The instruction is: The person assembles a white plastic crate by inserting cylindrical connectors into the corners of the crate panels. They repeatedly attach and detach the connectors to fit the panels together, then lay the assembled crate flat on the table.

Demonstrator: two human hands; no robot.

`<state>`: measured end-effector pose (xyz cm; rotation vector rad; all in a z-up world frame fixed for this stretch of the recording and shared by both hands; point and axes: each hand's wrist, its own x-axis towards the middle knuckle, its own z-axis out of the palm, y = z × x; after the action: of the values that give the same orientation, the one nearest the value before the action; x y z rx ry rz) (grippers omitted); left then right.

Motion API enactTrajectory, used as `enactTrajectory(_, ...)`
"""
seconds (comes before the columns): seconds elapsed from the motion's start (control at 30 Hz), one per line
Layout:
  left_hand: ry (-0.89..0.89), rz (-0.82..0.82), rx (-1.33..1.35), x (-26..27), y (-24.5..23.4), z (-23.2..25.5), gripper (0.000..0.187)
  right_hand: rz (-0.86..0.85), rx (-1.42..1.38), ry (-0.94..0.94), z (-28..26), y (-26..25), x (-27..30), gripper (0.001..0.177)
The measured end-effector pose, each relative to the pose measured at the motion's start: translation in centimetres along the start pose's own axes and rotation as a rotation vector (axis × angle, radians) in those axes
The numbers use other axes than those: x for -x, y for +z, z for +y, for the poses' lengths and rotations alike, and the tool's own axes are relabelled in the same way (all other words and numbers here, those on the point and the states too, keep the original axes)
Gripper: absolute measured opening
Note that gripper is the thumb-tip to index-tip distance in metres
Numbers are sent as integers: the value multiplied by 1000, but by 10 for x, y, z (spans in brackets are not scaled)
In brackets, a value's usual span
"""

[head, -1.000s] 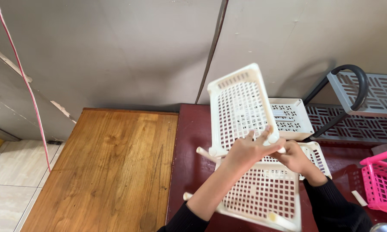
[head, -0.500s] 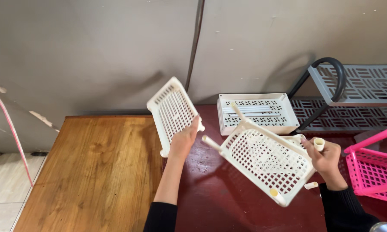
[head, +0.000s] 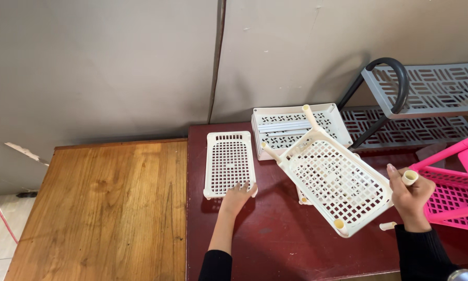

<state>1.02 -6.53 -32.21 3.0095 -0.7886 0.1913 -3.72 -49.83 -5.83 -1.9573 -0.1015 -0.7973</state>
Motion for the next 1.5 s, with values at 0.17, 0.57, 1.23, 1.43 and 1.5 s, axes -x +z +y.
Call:
enactTrajectory(0.17,9,-21,58,19,17,10,55,6,-26,17,12,6,6,44)
enactTrajectory(0.57,-135,76,401,57,-14,13,51,0,-182,93,37,42,25,45)
enactTrajectory(1.23,-423,215,510,57,25,25,44,214,-537,322,129,150,134,40)
enactTrajectory(1.43,-442,212,524,57,21,25,43,112,-443,304,121,168,164,35)
enactTrajectory(1.5,-446,226,530,58,21,25,43,55,-408,248,118,171,172,29)
